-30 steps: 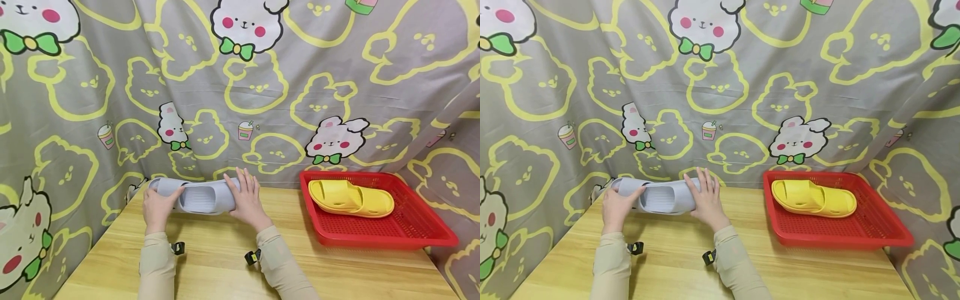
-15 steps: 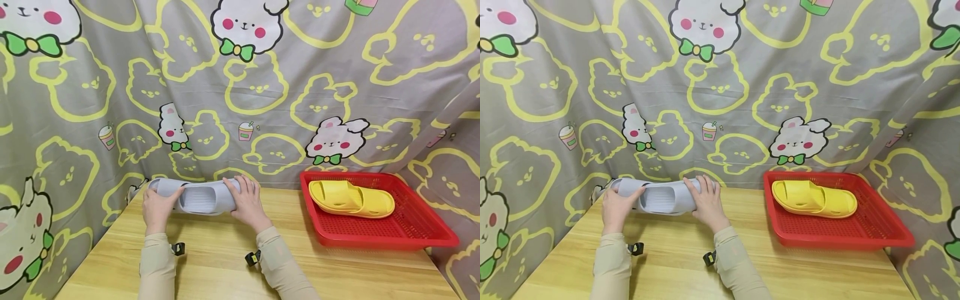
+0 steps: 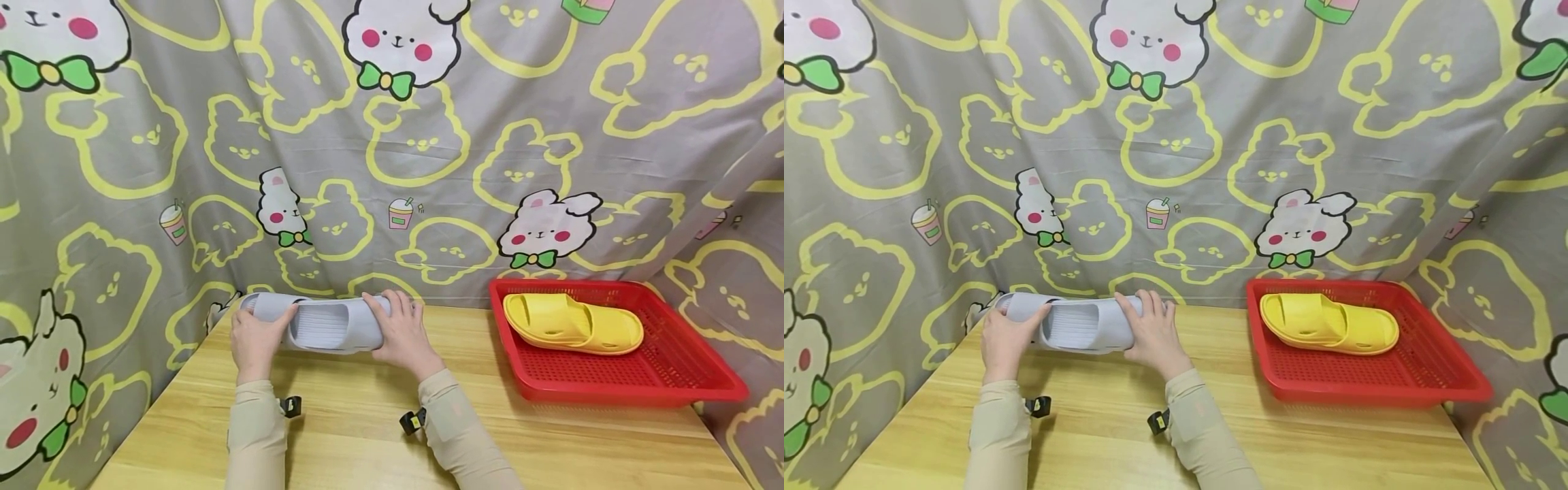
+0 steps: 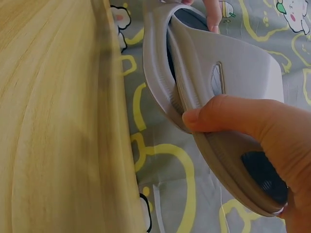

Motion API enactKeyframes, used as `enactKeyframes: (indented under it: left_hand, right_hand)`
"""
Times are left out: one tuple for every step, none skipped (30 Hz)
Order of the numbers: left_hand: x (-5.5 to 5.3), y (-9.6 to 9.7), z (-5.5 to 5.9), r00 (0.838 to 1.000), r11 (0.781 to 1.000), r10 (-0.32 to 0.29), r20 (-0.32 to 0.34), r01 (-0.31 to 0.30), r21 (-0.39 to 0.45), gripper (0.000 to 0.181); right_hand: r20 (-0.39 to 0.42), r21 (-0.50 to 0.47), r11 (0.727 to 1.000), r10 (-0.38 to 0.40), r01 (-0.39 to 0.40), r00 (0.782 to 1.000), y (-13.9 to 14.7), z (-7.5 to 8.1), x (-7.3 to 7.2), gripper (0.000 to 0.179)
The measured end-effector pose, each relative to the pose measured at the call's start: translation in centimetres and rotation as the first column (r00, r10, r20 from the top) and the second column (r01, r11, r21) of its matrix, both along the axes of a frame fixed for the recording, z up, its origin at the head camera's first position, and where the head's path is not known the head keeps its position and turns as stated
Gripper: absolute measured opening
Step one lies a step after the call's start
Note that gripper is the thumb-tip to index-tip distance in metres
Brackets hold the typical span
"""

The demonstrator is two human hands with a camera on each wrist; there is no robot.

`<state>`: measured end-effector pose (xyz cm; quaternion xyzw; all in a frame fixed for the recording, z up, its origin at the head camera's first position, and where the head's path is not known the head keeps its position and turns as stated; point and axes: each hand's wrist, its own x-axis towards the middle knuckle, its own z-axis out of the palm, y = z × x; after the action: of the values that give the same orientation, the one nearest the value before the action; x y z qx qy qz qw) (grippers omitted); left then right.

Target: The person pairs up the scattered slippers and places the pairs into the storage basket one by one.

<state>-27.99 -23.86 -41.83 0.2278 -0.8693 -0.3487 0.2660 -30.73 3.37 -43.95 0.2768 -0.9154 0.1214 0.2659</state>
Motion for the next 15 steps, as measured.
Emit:
enactKeyframes:
  left_hand:
    - [0.0,0.0,-0.1,1.0,1.0,0.003,-0.009,-0.003,0.0,0.103]
    - [-0.1,0.0,-0.1,1.0,1.0,0.007,-0.018,-0.007,-0.001,0.102]
    - [-0.1,0.0,-0.1,1.0,1.0,0.01,-0.03,-0.01,0.001,0.102]
    - [-0.1,-0.1,-0.2,0.999,1.0,0.014,-0.039,-0.014,0.003,0.102]
    - [-0.2,-0.1,-0.3,0.999,1.0,0.02,-0.046,-0.019,0.006,0.101]
    - [-0.2,-0.2,-0.3,0.999,1.0,0.024,-0.049,-0.024,0.008,0.102]
    - [-0.2,-0.3,-0.3,0.998,1.0,0.029,-0.057,-0.029,0.012,0.102]
    - [-0.2,-0.3,-0.4,0.997,0.999,0.034,-0.066,-0.033,0.015,0.101]
    - [-0.2,-0.4,-0.4,0.996,0.999,0.038,-0.075,-0.037,0.018,0.1]
    - [-0.2,-0.4,-0.4,0.996,0.999,0.041,-0.084,-0.039,0.019,0.099]
    - [-0.2,-0.5,-0.5,0.995,0.999,0.043,-0.095,-0.041,0.02,0.097]
    - [-0.2,-0.5,-0.5,0.993,0.999,0.044,-0.107,-0.042,0.018,0.096]
    - [-0.3,-0.5,-0.6,0.991,0.999,0.046,-0.123,-0.044,0.018,0.095]
    - [-0.3,-0.5,-0.6,0.99,0.999,0.047,-0.135,-0.045,0.017,0.094]
    - [-0.3,-0.5,-0.7,0.988,0.999,0.048,-0.146,-0.046,0.014,0.094]
  right_hand:
    - [-0.001,0.005,1.0,-0.005,0.005,1.0,-0.1,0.0,0.1,0.114]
    - [-0.001,0.007,1.0,-0.006,0.006,1.0,-0.1,0.0,0.1,0.115]
    - [-0.001,0.012,1.0,-0.008,0.008,1.0,-0.2,0.0,0.2,0.116]
    - [-0.001,0.013,1.0,-0.006,0.006,1.0,-0.3,0.0,0.3,0.117]
    - [-0.001,0.016,1.0,-0.004,0.004,1.0,-0.5,0.0,0.3,0.117]
    - [0.001,0.02,1.0,-0.002,0.002,1.0,-0.6,0.0,0.4,0.118]
    - [-0.004,0.024,1.0,-0.004,0.004,1.0,-0.7,0.0,0.5,0.118]
    - [-0.007,0.022,1.0,-0.002,0.002,1.0,-0.8,0.0,0.6,0.119]
    - [-0.01,0.025,1.0,-0.003,0.003,1.0,-0.9,0.1,0.7,0.119]
    - [-0.014,0.024,1.0,-0.003,0.003,1.0,-1.0,0.1,0.7,0.119]
    - [-0.017,0.027,1.0,-0.007,0.008,1.0,-1.0,0.2,0.8,0.119]
    - [-0.019,0.031,0.999,-0.012,0.013,1.0,-1.1,0.3,0.9,0.119]
    - [-0.019,0.035,0.999,-0.017,0.018,1.0,-1.1,0.3,1.0,0.119]
    - [-0.018,0.034,0.999,-0.018,0.019,1.0,-1.1,0.4,1.1,0.119]
    - [-0.018,0.032,0.999,-0.02,0.021,1.0,-1.1,0.5,1.1,0.118]
